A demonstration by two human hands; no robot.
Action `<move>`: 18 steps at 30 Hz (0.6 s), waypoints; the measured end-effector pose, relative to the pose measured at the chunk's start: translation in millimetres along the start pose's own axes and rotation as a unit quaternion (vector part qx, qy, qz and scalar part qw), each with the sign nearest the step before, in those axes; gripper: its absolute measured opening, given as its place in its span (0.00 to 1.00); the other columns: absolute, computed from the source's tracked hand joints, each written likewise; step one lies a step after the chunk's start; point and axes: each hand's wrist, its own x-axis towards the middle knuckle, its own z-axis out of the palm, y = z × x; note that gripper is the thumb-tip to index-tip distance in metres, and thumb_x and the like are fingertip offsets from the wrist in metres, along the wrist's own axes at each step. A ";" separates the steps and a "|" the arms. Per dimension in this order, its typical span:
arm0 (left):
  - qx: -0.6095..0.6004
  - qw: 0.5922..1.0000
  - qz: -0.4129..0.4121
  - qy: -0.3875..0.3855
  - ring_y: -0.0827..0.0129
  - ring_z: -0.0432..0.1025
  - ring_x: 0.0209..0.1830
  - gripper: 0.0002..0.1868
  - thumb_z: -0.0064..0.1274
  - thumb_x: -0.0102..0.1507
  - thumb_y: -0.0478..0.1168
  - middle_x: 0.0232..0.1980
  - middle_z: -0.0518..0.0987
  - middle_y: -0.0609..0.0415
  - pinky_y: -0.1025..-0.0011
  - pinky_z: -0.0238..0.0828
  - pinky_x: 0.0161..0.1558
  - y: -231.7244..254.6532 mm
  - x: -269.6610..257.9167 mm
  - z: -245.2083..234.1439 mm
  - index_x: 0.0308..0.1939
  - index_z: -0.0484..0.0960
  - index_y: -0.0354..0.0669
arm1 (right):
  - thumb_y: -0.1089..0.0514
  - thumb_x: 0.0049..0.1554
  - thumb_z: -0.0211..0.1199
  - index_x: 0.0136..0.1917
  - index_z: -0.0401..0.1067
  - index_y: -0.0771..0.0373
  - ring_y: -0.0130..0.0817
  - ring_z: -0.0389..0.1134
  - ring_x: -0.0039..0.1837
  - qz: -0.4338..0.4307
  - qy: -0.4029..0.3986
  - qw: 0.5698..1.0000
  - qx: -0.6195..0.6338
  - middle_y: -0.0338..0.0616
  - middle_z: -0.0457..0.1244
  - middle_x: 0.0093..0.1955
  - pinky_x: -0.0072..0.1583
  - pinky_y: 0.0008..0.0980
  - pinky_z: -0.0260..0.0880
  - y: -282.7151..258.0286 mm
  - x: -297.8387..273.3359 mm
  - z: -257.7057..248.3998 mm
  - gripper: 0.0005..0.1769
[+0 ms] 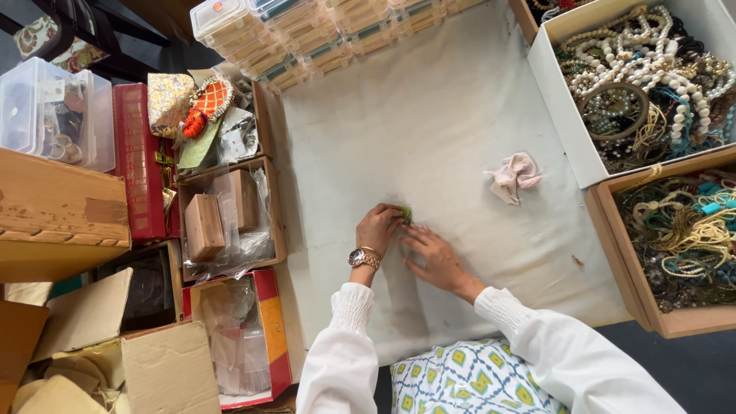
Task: Sorting, measuring, and packaging necklaces and jewelry components.
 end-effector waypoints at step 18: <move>0.027 0.994 -0.100 0.031 0.62 0.73 0.54 0.52 0.73 0.50 0.51 0.57 0.77 0.60 0.64 0.78 0.45 27.1 -16.7 18.1 0.74 0.61 0.55 | 0.71 0.51 0.61 0.66 0.73 0.54 0.39 0.62 0.67 0.047 -0.029 0.988 -0.141 0.37 0.62 0.71 0.64 0.41 0.63 47.2 31.2 0.8 0.30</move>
